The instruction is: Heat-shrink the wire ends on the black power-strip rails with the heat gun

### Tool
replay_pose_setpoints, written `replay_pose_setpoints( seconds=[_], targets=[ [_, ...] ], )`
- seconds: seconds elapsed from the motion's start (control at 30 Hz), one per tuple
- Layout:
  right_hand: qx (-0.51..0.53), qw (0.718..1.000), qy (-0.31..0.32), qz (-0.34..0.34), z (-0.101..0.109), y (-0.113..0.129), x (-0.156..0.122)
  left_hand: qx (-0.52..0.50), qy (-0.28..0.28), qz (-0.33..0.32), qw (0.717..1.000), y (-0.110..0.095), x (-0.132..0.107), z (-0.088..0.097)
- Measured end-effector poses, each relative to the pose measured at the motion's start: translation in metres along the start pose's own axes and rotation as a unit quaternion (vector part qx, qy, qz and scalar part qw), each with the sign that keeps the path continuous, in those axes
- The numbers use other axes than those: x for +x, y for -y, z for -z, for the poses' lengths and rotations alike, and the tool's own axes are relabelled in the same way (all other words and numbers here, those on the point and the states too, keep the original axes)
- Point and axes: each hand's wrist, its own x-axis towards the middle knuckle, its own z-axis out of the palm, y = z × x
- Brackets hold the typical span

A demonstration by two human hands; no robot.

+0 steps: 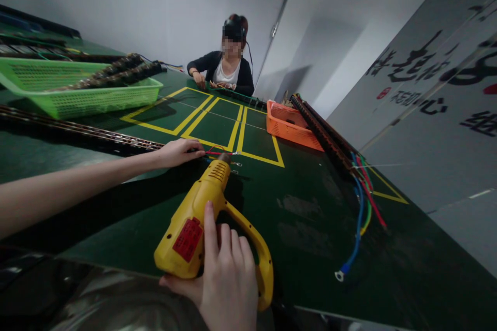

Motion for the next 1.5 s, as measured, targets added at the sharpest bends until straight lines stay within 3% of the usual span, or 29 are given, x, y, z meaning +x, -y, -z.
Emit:
replay_pose_setpoints(
  seconds=[0.23,0.43,0.63,1.07,1.3,1.5],
  targets=[
    [-0.019,0.999,-0.035,0.034,-0.002,0.024,0.009,0.108,-0.07,-0.003,0.992,-0.011,-0.01,-0.012],
    [-0.008,0.999,-0.032,0.031,-0.001,0.027,0.012,0.151,-0.101,-0.019,0.983,-0.013,-0.014,-0.018],
    [0.02,0.999,-0.02,0.033,0.002,0.017,0.01,0.164,-0.097,-0.031,0.981,-0.013,-0.015,-0.018],
    [-0.023,1.0,-0.018,-0.001,-0.005,-0.024,-0.011,0.159,-0.083,-0.048,0.983,-0.014,-0.015,-0.015],
    [-0.031,0.999,-0.025,0.005,-0.004,-0.02,-0.008,0.145,-0.079,-0.042,0.985,-0.015,-0.016,-0.015],
    [-0.032,0.999,-0.037,0.02,-0.004,0.002,-0.001,0.116,-0.08,-0.062,0.988,-0.016,-0.018,-0.014]
  ],
)
